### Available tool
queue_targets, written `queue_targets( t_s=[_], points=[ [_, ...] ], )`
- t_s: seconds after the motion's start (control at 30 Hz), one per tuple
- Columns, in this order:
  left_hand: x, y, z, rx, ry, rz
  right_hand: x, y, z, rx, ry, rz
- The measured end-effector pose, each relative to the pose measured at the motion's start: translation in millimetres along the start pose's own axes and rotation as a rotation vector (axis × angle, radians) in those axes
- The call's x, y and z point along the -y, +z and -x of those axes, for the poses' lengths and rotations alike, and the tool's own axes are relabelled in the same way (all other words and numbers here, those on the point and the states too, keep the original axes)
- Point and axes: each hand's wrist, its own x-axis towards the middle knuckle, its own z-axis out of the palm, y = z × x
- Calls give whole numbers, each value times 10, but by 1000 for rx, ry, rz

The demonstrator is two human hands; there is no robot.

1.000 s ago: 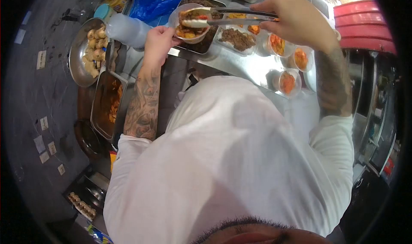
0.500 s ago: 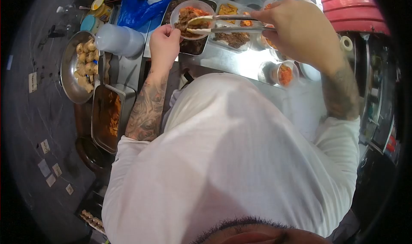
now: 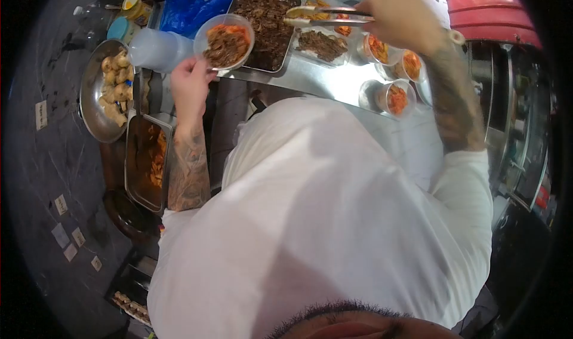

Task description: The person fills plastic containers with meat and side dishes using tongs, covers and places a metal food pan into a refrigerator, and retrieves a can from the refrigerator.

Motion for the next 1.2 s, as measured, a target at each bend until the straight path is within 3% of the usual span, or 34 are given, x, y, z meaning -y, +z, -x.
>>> queue_targets(
  t_s=[0.2,0.43,0.53,0.63,0.73,0.83,0.93,1.0,1.2],
  points=[
    [67,-274,208,-39,-43,98,432,76,-447,301,92,138],
    [6,-161,342,-91,-92,162,503,220,-585,188,-69,163],
    [70,-175,292,-87,-95,149,558,-153,-496,364,76,193],
    [114,-130,236,-67,-90,116,405,-469,-323,235,27,182],
    [106,-31,180,-51,-75,87,424,-865,-163,216,117,222],
    [101,82,104,-55,-61,65,408,-1177,18,217,260,3],
    [108,149,2,-29,-32,20,188,-1199,253,161,217,-21],
    [66,206,-27,14,-5,-26,130,-1095,365,-125,-40,-147],
    [-199,574,115,92,-13,-61,376,-913,505,6,-51,-5]
  ],
)
